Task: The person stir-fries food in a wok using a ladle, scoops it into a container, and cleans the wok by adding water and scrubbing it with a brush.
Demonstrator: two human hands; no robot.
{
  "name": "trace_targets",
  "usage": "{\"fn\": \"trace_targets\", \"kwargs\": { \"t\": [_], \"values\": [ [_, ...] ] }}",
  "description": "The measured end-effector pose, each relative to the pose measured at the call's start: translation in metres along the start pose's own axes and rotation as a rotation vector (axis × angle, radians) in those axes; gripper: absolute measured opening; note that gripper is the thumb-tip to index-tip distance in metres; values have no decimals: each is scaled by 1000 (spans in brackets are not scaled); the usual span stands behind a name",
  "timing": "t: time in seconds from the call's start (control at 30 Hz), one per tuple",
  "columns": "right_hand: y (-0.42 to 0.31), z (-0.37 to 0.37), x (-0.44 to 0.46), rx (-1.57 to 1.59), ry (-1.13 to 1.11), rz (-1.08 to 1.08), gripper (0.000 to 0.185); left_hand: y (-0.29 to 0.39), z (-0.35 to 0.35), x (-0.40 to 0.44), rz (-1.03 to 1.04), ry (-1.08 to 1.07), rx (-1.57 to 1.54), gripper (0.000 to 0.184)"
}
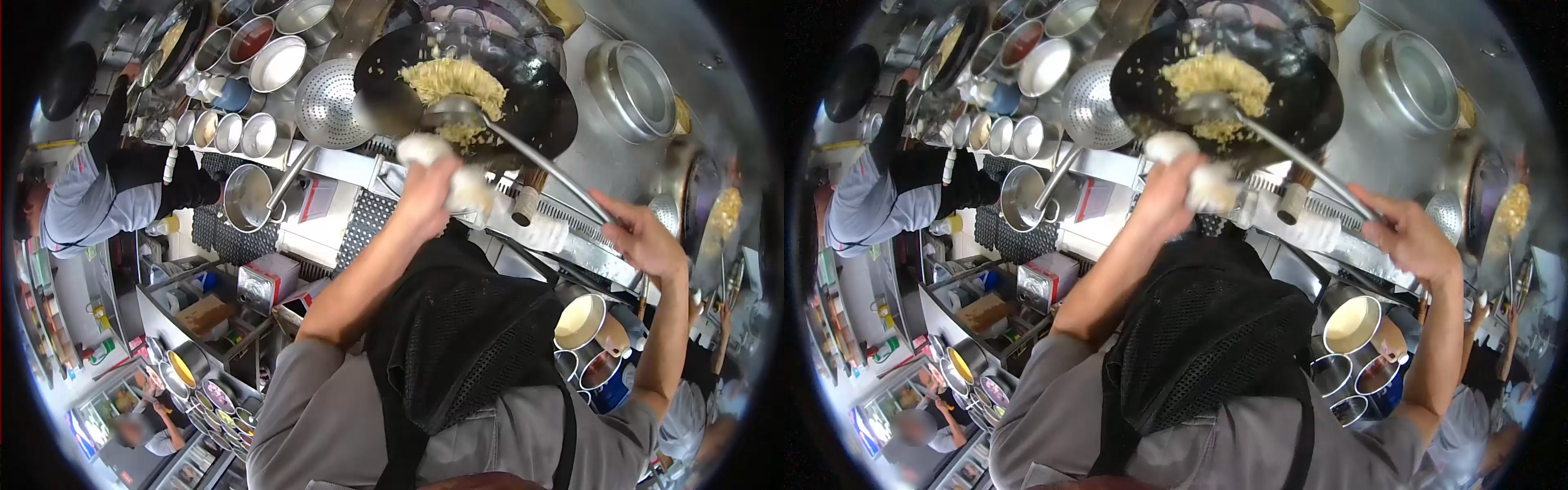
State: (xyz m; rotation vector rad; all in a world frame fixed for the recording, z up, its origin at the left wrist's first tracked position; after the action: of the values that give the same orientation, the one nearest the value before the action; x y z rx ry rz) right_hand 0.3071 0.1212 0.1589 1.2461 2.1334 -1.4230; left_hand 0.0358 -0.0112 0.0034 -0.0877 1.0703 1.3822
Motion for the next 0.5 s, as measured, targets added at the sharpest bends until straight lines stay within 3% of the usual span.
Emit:
{"fn": "trace_targets", "kwargs": {
  "t": [0.03,0.1,0.17,0.2,0.23,0.3,0.37,0.4,0.43,0.47,0.5],
  "values": [
    [-6,-5,6,-54,6,-17,55,4,10,24,36,-44,-2,21],
    [16,23,50,-115,58,-72,55,-25,-5,67,71,73,99,20],
    [36,31,94,-213,467,-505,55,-61,-30,51,250,29,55,35],
    [33,24,83,-224,482,-516,55,-85,-57,45,264,-60,81,35],
    [33,27,62,-242,407,-483,56,-94,-81,37,275,-150,113,35],
    [21,23,24,-236,324,-418,57,-76,-77,1,134,-32,172,33],
    [4,15,-15,-141,28,-85,58,-43,-45,-21,25,17,95,24],
    [-8,11,-18,-140,20,-85,58,-8,-12,-27,48,-67,47,20],
    [-18,5,-14,-143,14,-28,59,-2,-11,-1,68,60,18,22],
    [-21,-1,-6,-145,12,31,60,9,7,12,56,-9,-29,23],
    [-3,-4,26,-217,105,-150,60,1,6,32,14,-10,6,25]
  ]
}}
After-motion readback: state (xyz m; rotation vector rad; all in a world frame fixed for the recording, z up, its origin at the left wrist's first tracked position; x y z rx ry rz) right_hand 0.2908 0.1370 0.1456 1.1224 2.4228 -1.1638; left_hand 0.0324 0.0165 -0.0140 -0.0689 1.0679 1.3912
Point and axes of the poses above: each hand's wrist, its own x-axis towards the middle knuckle, its own z-axis out of the palm, y = z × x, the point moved 6 cm from there along x, towards the middle knuckle, and after that the axes turned 7 degrees about -z, right-handed, at the moved point
